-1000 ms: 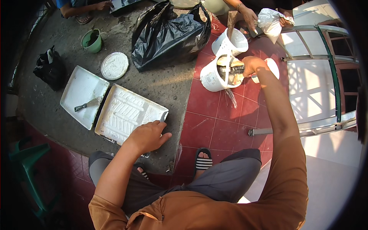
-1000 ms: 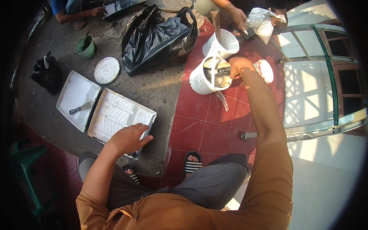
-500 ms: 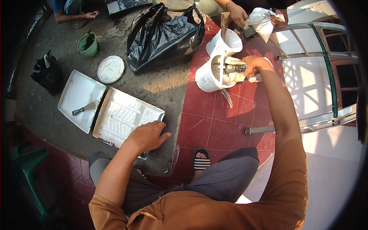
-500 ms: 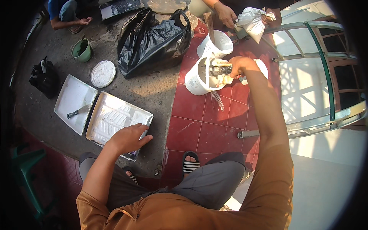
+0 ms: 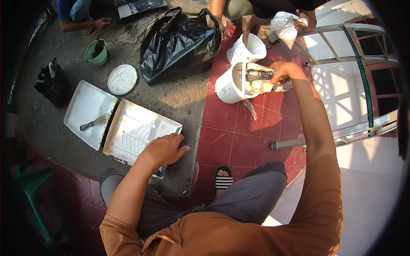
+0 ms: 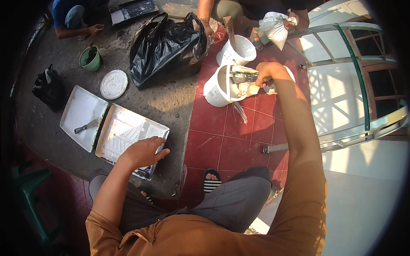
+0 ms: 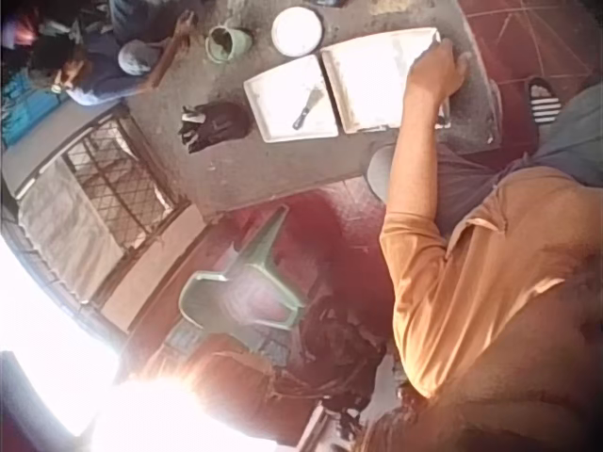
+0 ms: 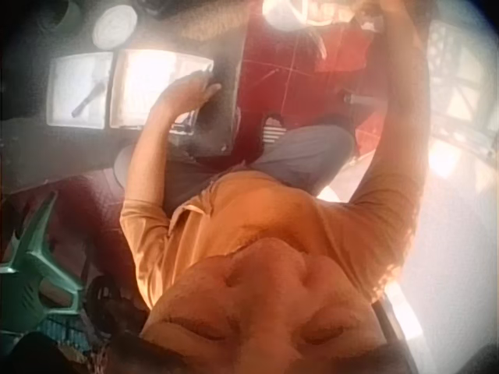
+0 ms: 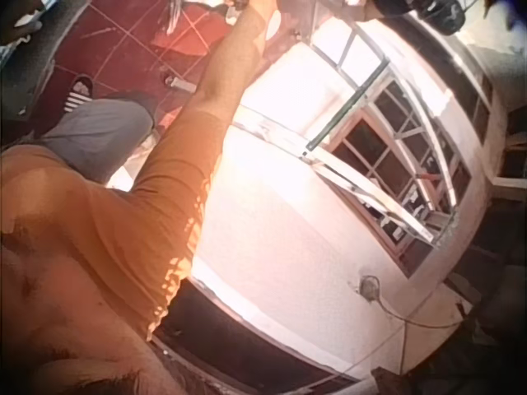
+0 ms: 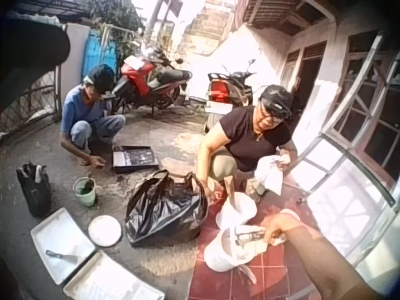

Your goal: The person pours white paint between buckets and stirs the mixture using a putty knife before handling a white plastic bag.

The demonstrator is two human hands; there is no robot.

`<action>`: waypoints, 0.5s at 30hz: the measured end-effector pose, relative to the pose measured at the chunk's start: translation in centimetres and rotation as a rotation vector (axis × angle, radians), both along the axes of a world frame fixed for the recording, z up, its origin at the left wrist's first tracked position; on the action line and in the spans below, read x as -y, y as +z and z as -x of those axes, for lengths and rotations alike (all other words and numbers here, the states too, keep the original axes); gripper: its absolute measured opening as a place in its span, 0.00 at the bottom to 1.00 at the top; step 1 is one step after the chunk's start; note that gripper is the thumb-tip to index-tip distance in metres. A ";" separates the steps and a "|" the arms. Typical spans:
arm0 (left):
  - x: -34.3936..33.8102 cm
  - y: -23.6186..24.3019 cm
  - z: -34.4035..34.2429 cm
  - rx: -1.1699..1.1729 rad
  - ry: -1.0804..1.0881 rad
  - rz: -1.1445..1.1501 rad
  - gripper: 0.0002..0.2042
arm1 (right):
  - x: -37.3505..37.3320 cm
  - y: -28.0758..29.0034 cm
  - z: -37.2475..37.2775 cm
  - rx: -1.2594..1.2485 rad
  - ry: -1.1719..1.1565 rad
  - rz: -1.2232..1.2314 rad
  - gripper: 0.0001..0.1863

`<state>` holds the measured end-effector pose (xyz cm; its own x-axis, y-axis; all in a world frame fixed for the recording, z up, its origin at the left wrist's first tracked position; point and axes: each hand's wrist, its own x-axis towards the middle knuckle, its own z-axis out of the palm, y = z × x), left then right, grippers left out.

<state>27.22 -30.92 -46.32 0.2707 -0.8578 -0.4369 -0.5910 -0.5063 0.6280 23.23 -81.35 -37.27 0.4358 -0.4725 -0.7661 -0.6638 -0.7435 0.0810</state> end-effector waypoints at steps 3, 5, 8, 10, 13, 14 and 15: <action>0.0 0.4 -0.2 -0.003 -0.005 -0.023 0.24 | -0.7 -0.1 -0.2 0.018 -0.109 -0.042 0.06; -0.1 0.3 -0.2 -0.015 0.004 0.001 0.24 | -1.3 0.1 -0.7 0.012 -0.106 -0.018 0.06; -0.5 0.3 -0.3 -0.021 0.011 0.016 0.23 | -2.0 -0.4 -0.9 0.034 -0.127 -0.014 0.10; -0.8 0.5 -0.5 -0.026 0.023 0.017 0.23 | -3.6 0.1 -1.0 0.095 -0.171 -0.098 0.21; -0.6 0.3 -0.7 -0.021 0.015 0.010 0.23 | -3.4 -0.5 -0.5 0.069 -0.161 -0.176 0.24; -0.4 0.4 -0.9 -0.008 -0.001 -0.003 0.24 | -3.2 -0.7 -0.3 0.039 -0.159 -0.155 0.26; -0.4 0.4 -0.9 -0.009 0.003 -0.007 0.24 | -3.4 -0.9 -0.2 0.038 -0.156 -0.158 0.26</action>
